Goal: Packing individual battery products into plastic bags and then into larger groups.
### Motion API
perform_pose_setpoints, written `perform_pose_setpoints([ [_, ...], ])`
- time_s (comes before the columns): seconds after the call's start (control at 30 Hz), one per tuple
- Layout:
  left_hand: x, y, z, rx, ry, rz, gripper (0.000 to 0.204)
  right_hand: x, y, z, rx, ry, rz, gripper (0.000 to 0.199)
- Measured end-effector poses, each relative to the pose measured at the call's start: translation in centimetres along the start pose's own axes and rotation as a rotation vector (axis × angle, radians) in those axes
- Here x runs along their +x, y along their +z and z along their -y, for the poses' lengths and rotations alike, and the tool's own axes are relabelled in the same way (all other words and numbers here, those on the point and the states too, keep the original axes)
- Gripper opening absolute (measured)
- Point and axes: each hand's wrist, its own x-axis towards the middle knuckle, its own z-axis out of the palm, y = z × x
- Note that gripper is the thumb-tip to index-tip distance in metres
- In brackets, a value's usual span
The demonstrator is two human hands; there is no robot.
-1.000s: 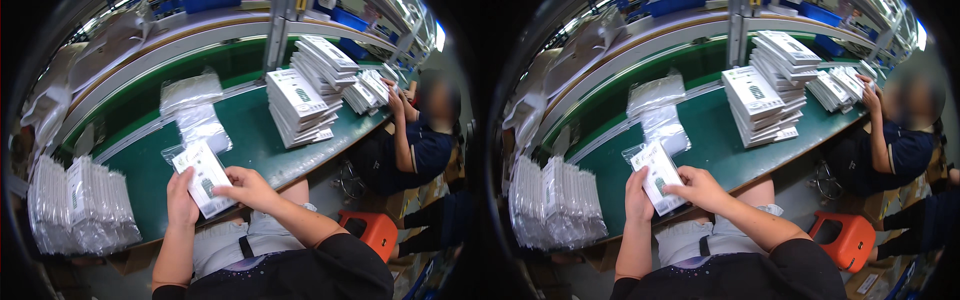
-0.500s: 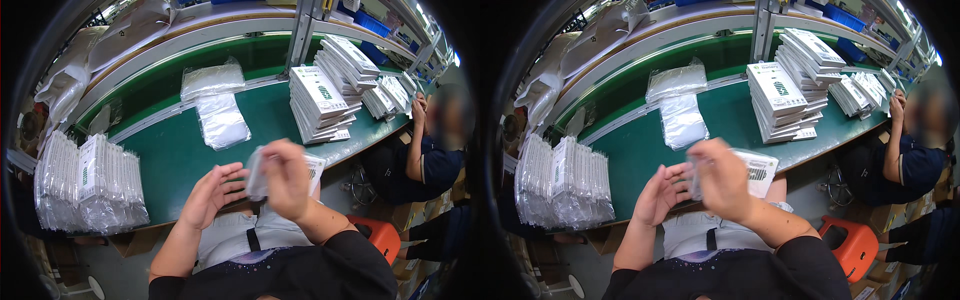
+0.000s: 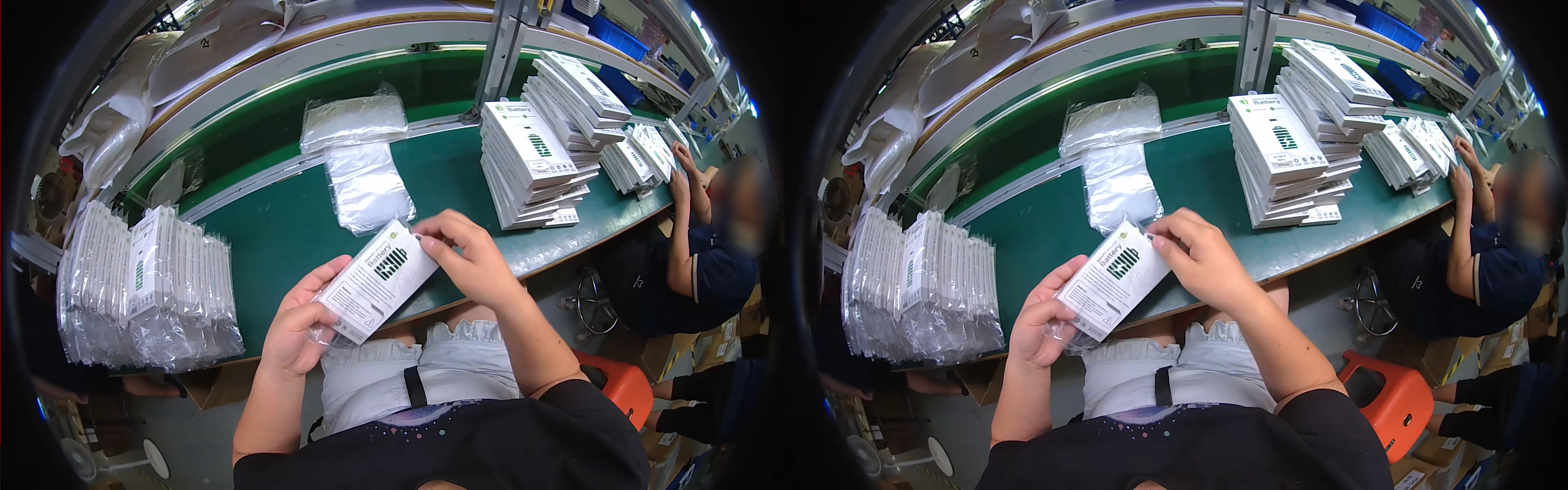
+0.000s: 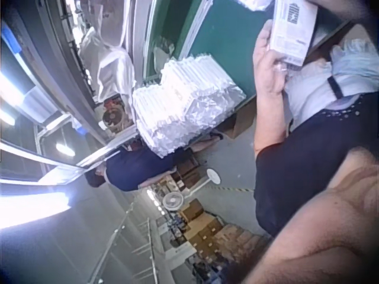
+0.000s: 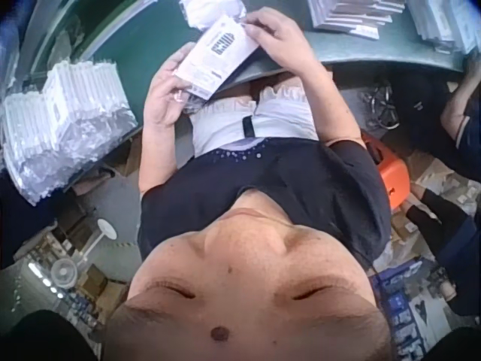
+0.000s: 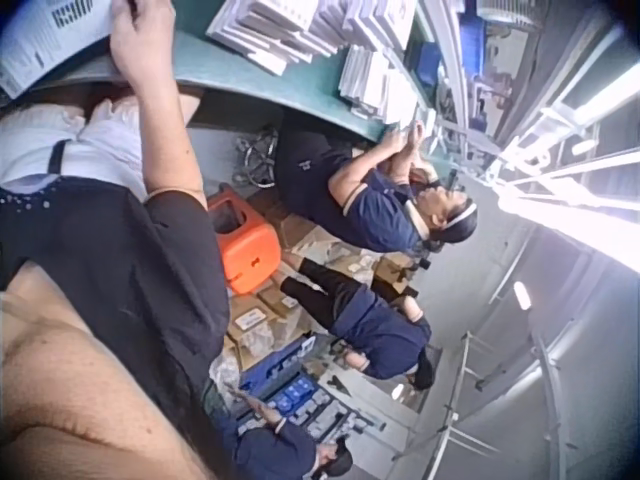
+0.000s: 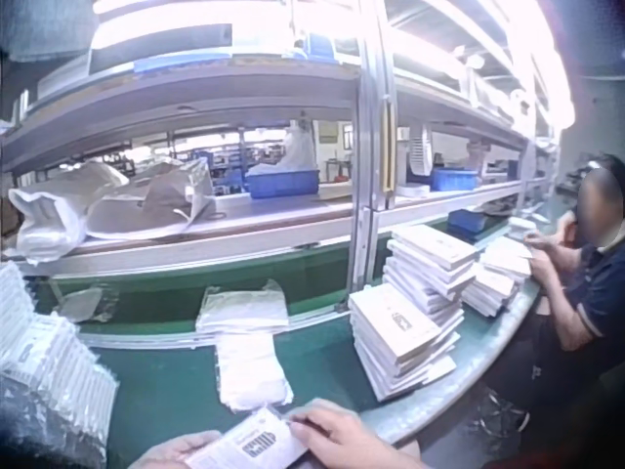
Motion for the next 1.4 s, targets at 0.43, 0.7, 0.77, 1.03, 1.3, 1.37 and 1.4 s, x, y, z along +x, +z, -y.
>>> perform_pose_setpoints([
  [0.43,-7.0,2.1,-6.5,0.503,0.745,-0.350,0.056,0.4,3.5,-0.8,0.474,0.286,-0.256,0.019],
  [0.7,-10.6,-2.7,-12.3,1.746,0.715,-0.652,0.071,-0.2,2.4,-1.0,0.475,0.308,-0.181,0.017],
  [0.77,-10.6,-3.0,-12.4,1.888,0.654,-0.703,0.071,-0.1,2.2,-0.9,0.472,0.306,-0.168,0.017],
  [1.03,-9.1,-1.7,-13.0,2.086,0.740,-0.914,0.059,0.0,0.4,2.2,0.420,0.134,-0.245,0.015],
  [1.3,-7.9,-3.8,-13.8,2.121,0.688,-1.143,0.051,2.2,-3.8,7.2,0.113,-0.274,-0.373,0.009],
  [1.37,-7.4,-1.9,-12.7,2.163,0.825,-1.114,0.051,3.5,-6.0,8.1,-0.035,-0.368,-0.528,0.012],
  [1.4,-6.9,-0.6,-12.1,2.201,0.962,-1.102,0.050,4.4,-7.3,8.2,-0.090,-0.397,-0.547,0.015],
])
